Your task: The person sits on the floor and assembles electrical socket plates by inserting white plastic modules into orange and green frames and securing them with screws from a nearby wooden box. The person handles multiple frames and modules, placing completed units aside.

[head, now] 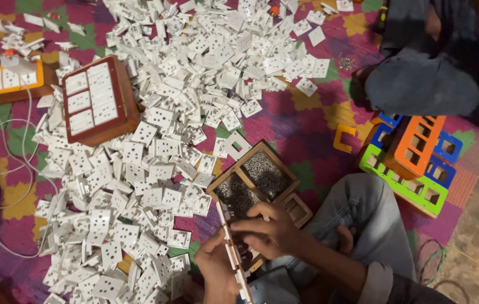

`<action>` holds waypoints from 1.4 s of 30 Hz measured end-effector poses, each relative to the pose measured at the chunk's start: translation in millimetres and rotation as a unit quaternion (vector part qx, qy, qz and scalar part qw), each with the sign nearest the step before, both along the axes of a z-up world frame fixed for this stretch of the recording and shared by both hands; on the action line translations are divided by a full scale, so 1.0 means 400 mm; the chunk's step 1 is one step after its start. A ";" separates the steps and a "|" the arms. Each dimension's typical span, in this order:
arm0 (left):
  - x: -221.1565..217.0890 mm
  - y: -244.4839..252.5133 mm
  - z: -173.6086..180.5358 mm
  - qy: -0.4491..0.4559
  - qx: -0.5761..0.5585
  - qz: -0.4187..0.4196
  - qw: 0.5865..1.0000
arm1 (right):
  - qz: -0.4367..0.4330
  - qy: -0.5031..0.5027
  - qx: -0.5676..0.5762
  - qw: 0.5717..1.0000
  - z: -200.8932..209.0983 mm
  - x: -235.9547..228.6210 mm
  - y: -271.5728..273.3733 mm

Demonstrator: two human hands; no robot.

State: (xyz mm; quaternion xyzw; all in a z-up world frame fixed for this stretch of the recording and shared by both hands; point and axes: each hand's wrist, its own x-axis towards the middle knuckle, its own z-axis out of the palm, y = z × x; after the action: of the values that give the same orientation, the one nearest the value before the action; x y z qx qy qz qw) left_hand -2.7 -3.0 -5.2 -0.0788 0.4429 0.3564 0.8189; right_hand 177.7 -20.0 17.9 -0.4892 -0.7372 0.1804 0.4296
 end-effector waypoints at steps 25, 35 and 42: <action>0.014 0.004 0.005 0.005 -0.009 -0.042 0.999 | 0.009 0.104 -0.069 0.992 0.019 -0.020 0.020; 0.011 0.006 -0.003 0.035 -0.011 -0.049 0.998 | 0.024 0.070 -0.121 0.990 -0.006 -0.008 0.027; 0.008 0.002 -0.034 -0.003 0.002 -0.038 0.999 | -0.004 0.095 -0.050 0.994 -0.014 -0.027 0.017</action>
State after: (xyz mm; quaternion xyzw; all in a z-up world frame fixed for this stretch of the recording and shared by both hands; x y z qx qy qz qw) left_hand 0.5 -2.3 -18.6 -0.0610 0.4425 0.3260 0.8332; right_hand 167.0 -13.1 12.4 -0.4936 -0.6812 0.2609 0.4735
